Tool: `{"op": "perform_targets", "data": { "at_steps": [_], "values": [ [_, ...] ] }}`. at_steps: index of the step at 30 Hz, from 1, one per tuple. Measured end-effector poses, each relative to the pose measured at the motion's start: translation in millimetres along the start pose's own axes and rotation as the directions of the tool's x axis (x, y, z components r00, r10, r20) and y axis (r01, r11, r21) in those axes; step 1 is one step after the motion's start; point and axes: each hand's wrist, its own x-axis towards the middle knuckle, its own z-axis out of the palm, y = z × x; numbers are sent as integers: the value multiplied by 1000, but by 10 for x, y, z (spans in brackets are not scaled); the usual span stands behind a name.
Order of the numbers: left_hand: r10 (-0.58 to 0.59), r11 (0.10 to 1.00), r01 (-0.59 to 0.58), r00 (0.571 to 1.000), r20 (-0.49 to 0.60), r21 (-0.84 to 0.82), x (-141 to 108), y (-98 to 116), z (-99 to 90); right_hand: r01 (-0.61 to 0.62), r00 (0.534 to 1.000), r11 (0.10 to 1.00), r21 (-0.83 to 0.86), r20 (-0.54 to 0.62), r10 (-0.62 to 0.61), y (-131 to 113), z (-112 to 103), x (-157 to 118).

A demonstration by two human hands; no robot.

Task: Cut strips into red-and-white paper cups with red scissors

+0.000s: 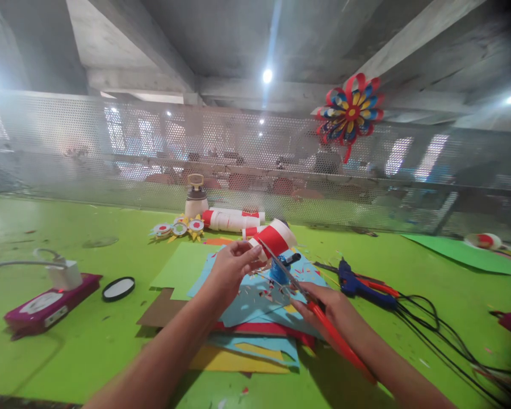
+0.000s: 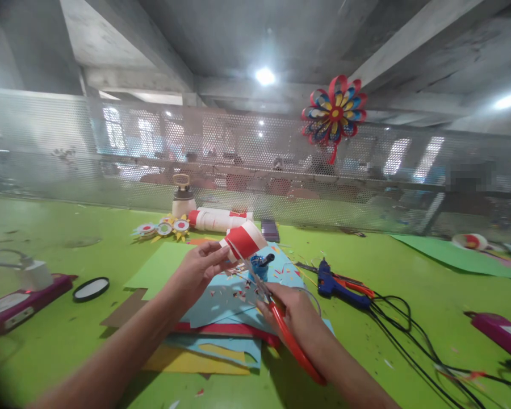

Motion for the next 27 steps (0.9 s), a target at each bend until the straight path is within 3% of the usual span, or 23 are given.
{"op": "perform_targets", "data": {
  "at_steps": [8,14,27],
  "values": [
    [29,1000,-28,999,-18,7,-1,34,12,-54,998,998,32,-28,55,-96,-25,-21],
    [63,992,-63,998,4,113,-27,48,3,-18,1000,996,85,-19,20,-66,-29,-2],
    [96,980,-91,995,-19,177,-43,40,19,-13,999,1000,19,-47,14,-169,-42,-33]
  ]
}}
